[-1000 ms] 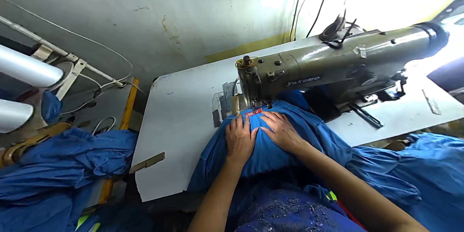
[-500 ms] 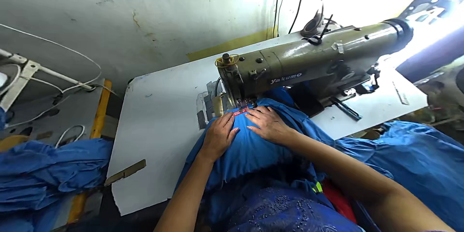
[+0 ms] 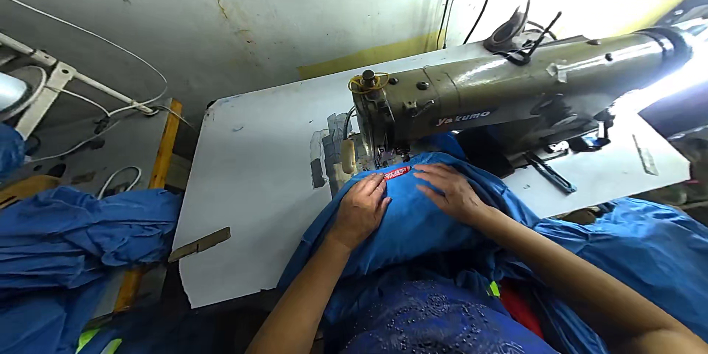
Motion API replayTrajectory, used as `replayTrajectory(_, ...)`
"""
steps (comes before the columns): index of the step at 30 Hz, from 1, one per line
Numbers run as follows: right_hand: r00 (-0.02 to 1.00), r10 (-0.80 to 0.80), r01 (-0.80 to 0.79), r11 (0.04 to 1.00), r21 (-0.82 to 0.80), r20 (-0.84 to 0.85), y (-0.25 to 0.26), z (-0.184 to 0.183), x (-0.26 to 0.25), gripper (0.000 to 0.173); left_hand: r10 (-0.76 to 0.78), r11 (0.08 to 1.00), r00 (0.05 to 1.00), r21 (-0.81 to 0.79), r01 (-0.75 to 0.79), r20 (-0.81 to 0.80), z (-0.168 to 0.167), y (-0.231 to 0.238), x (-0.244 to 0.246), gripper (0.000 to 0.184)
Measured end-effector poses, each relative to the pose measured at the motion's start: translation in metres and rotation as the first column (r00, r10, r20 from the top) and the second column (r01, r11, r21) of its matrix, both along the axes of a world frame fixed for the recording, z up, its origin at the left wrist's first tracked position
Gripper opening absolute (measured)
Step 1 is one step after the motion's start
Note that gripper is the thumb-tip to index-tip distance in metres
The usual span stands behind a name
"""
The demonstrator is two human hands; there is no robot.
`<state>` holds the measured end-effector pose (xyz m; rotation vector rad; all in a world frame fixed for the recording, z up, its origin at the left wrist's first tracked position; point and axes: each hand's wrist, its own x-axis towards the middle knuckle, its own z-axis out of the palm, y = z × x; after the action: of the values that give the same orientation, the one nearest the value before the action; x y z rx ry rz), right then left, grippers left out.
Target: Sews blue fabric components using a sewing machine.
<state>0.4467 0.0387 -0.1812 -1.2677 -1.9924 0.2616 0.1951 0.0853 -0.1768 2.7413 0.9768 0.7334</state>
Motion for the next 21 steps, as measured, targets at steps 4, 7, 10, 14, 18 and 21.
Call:
replayTrajectory(4,0.975,-0.034,0.021,0.998,-0.061,-0.218,0.020,0.017,-0.048,0.018,-0.021,0.999,0.999,-0.029,0.022,0.027,0.000,0.002,-0.003,0.035)
replayTrajectory(7,0.993,-0.022,0.009,0.994,-0.113,-0.113,0.038,0.003,-0.060,0.020,-0.021,0.999,1.000,-0.042,0.022,0.022,0.000,0.003,-0.005,0.037)
replayTrajectory(10,0.987,0.005,-0.016,0.998,-0.066,-0.162,0.045,-0.005,-0.056,0.018,0.018,0.999,0.999,-0.038,-0.016,0.031,-0.001,0.002,-0.006,0.036)
replayTrajectory(14,0.973,0.001,-0.026,0.994,-0.107,-0.231,0.055,-0.003,-0.050,0.014,0.031,0.998,0.999,-0.046,-0.030,0.021,0.000,0.008,-0.005,0.037)
replayTrajectory(18,0.976,-0.050,0.034,0.996,-0.079,-0.210,0.069,-0.004,-0.052,0.011,0.039,0.996,0.999,-0.081,-0.040,-0.007,0.002,0.024,-0.006,0.039)
replayTrajectory(21,0.980,-0.097,0.089,0.995,-0.056,-0.175,0.069,-0.006,-0.054,0.012,0.031,0.998,0.999,-0.053,-0.032,-0.006,-0.001,0.027,-0.007,0.039)
